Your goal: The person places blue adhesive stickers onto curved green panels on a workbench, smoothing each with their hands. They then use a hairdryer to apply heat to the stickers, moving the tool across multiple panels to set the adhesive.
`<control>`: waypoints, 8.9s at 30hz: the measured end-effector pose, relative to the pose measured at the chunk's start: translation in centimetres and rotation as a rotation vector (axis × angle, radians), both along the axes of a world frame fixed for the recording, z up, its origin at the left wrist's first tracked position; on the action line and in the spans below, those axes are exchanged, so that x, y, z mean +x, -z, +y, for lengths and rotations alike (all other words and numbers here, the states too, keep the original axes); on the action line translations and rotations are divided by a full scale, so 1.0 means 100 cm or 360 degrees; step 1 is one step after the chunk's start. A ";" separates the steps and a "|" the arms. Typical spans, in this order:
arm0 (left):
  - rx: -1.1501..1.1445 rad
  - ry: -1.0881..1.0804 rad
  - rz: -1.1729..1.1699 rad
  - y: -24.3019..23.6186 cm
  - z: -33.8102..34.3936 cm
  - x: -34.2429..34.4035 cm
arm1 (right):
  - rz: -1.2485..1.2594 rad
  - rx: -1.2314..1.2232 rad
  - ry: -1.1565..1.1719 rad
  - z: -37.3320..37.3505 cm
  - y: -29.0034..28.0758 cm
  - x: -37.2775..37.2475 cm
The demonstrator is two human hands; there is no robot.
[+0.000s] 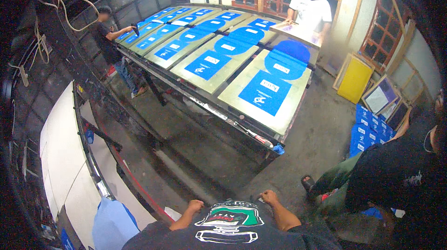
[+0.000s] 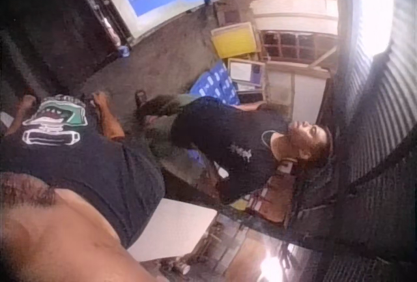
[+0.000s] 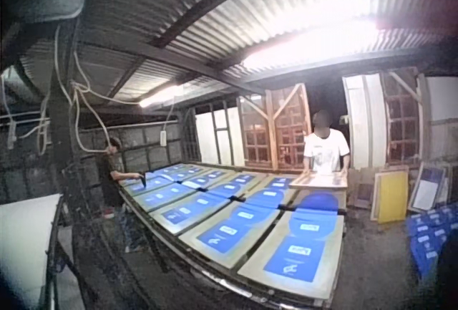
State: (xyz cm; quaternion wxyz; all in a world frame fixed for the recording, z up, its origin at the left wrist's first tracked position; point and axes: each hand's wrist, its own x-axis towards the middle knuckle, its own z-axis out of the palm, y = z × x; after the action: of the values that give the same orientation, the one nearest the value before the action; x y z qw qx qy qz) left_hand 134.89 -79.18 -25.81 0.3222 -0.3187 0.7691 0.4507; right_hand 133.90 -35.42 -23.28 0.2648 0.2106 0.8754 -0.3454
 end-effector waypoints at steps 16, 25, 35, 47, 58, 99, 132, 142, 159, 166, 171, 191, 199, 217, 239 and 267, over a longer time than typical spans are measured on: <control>-0.0007 0.0264 -0.0139 0.005 -0.057 0.007 | -0.0038 0.0174 0.0142 -0.028 0.038 0.014; 0.0337 -0.0392 -0.0134 0.041 -0.101 -0.080 | 0.0086 -0.0283 0.0024 -0.116 -0.006 -0.163; -0.0008 0.0309 0.0226 0.036 -0.216 -0.293 | 0.0185 -0.1210 -0.0552 -0.334 -0.170 -0.495; 0.0093 -0.0414 -0.0141 -0.046 -0.356 -0.650 | -0.0102 -0.1507 -0.0642 -0.499 -0.231 -0.718; -0.0118 -0.1307 -0.0103 -0.059 -0.619 -0.712 | -0.0201 -0.1448 -0.0828 -0.757 -0.282 -0.920; 0.0328 -0.1197 0.0565 -0.011 -1.661 -1.086 | -0.0138 -0.0001 -0.1518 -1.660 0.022 -1.425; 0.0663 -0.0182 0.0233 -0.022 -1.928 -2.225 | 0.0705 -0.0554 0.0761 -1.943 -0.259 -1.927; 0.0454 0.0699 0.1326 -0.084 -1.648 -2.316 | 0.1575 -0.0289 0.1971 -1.907 -0.264 -1.914; 0.1161 0.1788 0.0730 -0.266 -1.453 -2.119 | 0.2123 -0.0622 0.2991 -1.761 -0.239 -1.867; 0.1216 0.1694 0.0367 -0.270 -1.456 -2.120 | 0.2189 -0.0567 0.2961 -1.754 -0.244 -1.875; 0.1415 0.1722 0.0411 -0.299 -1.424 -2.118 | 0.2302 -0.0048 0.2864 -1.767 -0.248 -1.872; 0.3081 0.0955 -0.0627 -0.327 -1.261 -2.000 | 0.1338 0.1637 0.1096 -1.686 -0.387 -1.859; 0.2862 0.0986 0.0320 -0.398 -1.284 -2.067 | 0.1385 0.0887 0.0615 -1.689 -0.439 -1.932; 0.2969 0.1631 -0.1778 -0.314 -1.334 -2.046 | 0.2139 -0.1294 0.1483 -1.838 -0.444 -2.034; 0.1746 0.1832 0.1442 -0.409 -1.442 -2.158 | 0.1339 -0.0378 0.1463 -1.628 -0.293 -2.134; 0.1253 0.1879 0.2055 -0.363 -1.387 -2.160 | 0.1028 -0.0215 0.1279 -1.581 -0.281 -2.198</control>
State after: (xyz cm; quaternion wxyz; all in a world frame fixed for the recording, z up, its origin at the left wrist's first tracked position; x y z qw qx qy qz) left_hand -81.11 -217.90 10.46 0.0952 0.5612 0.6282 0.5304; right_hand -85.95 -193.55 4.84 -0.1594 0.3951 0.7382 -0.5230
